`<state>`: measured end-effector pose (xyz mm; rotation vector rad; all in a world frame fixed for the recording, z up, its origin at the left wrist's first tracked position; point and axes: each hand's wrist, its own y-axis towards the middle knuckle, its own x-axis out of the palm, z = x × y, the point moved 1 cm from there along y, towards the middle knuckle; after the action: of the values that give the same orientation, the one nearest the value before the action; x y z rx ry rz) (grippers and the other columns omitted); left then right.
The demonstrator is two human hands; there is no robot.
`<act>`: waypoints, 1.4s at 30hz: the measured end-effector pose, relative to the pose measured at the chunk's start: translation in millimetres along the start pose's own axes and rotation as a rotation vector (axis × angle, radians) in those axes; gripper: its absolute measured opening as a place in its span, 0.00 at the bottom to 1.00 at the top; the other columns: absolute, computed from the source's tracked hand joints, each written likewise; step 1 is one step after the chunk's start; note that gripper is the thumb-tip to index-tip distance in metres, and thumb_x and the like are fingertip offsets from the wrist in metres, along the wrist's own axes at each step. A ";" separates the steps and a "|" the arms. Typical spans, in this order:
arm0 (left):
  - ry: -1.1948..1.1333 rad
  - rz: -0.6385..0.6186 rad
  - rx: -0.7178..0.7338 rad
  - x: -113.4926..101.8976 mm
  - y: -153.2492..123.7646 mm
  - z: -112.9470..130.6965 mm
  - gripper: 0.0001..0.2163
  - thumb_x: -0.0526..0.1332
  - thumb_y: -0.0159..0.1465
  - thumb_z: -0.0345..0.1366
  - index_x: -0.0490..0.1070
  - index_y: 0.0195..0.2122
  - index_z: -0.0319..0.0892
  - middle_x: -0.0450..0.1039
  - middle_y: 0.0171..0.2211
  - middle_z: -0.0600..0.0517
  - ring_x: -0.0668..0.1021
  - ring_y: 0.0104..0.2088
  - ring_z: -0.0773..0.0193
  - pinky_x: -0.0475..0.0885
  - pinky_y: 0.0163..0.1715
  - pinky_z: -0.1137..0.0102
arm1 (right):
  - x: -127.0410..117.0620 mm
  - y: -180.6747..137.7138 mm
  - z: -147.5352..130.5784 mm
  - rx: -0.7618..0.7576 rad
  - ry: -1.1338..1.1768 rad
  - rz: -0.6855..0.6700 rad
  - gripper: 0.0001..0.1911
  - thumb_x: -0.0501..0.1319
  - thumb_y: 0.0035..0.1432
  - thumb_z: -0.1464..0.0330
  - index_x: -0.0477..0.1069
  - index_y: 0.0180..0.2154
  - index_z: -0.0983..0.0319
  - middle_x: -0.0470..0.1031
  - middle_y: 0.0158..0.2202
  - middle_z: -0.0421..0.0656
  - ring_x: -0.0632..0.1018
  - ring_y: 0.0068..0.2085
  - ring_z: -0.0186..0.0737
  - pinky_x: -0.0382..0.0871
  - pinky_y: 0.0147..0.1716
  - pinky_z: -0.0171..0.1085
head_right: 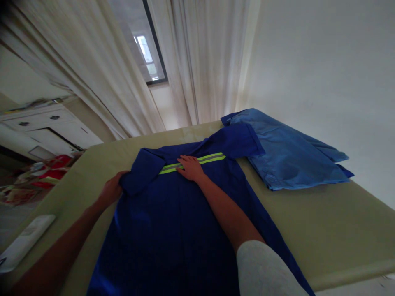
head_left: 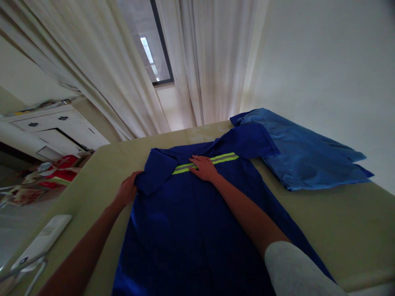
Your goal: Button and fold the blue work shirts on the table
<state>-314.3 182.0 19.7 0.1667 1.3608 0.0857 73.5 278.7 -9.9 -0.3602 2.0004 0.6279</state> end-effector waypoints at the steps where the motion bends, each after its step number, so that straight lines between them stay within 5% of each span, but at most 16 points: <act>1: 0.068 0.009 0.042 -3.4 -0.8 5.3 0.32 0.51 0.58 0.27 0.65 0.66 0.37 0.75 0.60 0.37 0.78 0.58 0.48 0.71 0.60 0.53 | -0.2 0.1 -0.2 0.001 -0.001 -0.001 0.28 0.58 0.71 0.54 0.69 0.66 0.58 0.67 0.70 0.47 0.69 0.68 0.51 0.59 0.67 0.50; 5: 0.245 -0.001 0.291 -11.4 -5.2 36.6 0.38 0.53 0.57 0.23 0.61 0.71 0.45 0.58 0.73 0.43 0.67 0.69 0.48 0.63 0.67 0.50 | -1.1 0.5 -1.3 0.009 0.001 -0.016 0.28 0.58 0.71 0.54 0.69 0.66 0.57 0.67 0.70 0.47 0.68 0.68 0.51 0.58 0.67 0.50; 7: 0.190 -0.025 0.357 -9.1 -5.0 53.5 0.40 0.55 0.54 0.22 0.63 0.71 0.48 0.59 0.73 0.47 0.67 0.70 0.51 0.61 0.69 0.52 | -1.0 0.6 -1.2 0.017 0.005 -0.023 0.27 0.58 0.71 0.54 0.69 0.66 0.57 0.66 0.70 0.48 0.68 0.68 0.50 0.58 0.67 0.50; 10: -0.040 0.109 0.152 -3.5 -3.1 72.9 0.36 0.55 0.58 0.25 0.63 0.70 0.47 0.71 0.66 0.47 0.74 0.64 0.53 0.68 0.66 0.54 | -0.5 0.4 -0.5 0.023 0.015 -0.026 0.27 0.58 0.71 0.54 0.68 0.66 0.56 0.66 0.70 0.47 0.67 0.69 0.50 0.57 0.68 0.50; 13: -0.205 0.284 -0.087 -0.4 -7.5 89.2 0.34 0.52 0.66 0.29 0.55 0.74 0.49 0.71 0.66 0.50 0.75 0.64 0.56 0.71 0.64 0.56 | -0.8 0.4 -0.4 0.014 0.019 -0.027 0.27 0.58 0.70 0.55 0.69 0.66 0.56 0.66 0.70 0.47 0.67 0.69 0.50 0.57 0.67 0.50; 18: -0.015 -0.025 0.286 7.8 -22.5 118.5 0.43 0.56 0.56 0.26 0.52 0.76 0.47 0.56 0.74 0.50 0.62 0.73 0.52 0.56 0.73 0.51 | -4.5 0.9 -2.8 0.006 0.005 -0.023 0.26 0.59 0.70 0.56 0.71 0.64 0.60 0.67 0.69 0.50 0.69 0.68 0.53 0.58 0.67 0.51; 20: 0.094 -0.071 0.323 12.2 -26.8 120.2 0.43 0.57 0.56 0.26 0.54 0.75 0.46 0.52 0.75 0.48 0.59 0.73 0.49 0.53 0.74 0.49 | -5.9 1.1 -3.7 0.001 -0.009 -0.033 0.25 0.59 0.69 0.58 0.72 0.62 0.62 0.67 0.69 0.51 0.69 0.68 0.53 0.58 0.67 0.51; 31: -0.035 0.088 -0.193 8.7 -21.6 29.7 0.34 0.51 0.59 0.27 0.61 0.70 0.39 0.73 0.63 0.39 0.75 0.62 0.46 0.70 0.64 0.47 | -1.8 1.4 -1.4 -0.004 0.015 -0.005 0.28 0.58 0.71 0.54 0.70 0.65 0.59 0.67 0.69 0.49 0.69 0.68 0.52 0.58 0.67 0.51; 36: 0.040 0.076 -0.015 7.0 -17.0 17.9 0.37 0.52 0.58 0.27 0.60 0.71 0.43 0.63 0.70 0.44 0.67 0.69 0.48 0.65 0.69 0.49 | 0.6 1.4 0.5 0.001 0.013 -0.007 0.28 0.58 0.71 0.54 0.69 0.66 0.57 0.67 0.70 0.48 0.69 0.68 0.51 0.58 0.67 0.50; 42: 0.017 -0.257 0.056 -14.6 27.8 -10.0 0.31 0.54 0.54 0.30 0.75 0.60 0.40 0.75 0.62 0.43 0.74 0.65 0.48 0.66 0.68 0.53 | 0.5 0.9 0.2 0.018 0.007 -0.007 0.27 0.58 0.70 0.54 0.69 0.66 0.57 0.67 0.70 0.47 0.68 0.68 0.51 0.59 0.67 0.50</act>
<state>-326.1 207.7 36.5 0.0369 1.3913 -0.1673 73.0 279.6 -10.2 -0.3587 2.0091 0.6046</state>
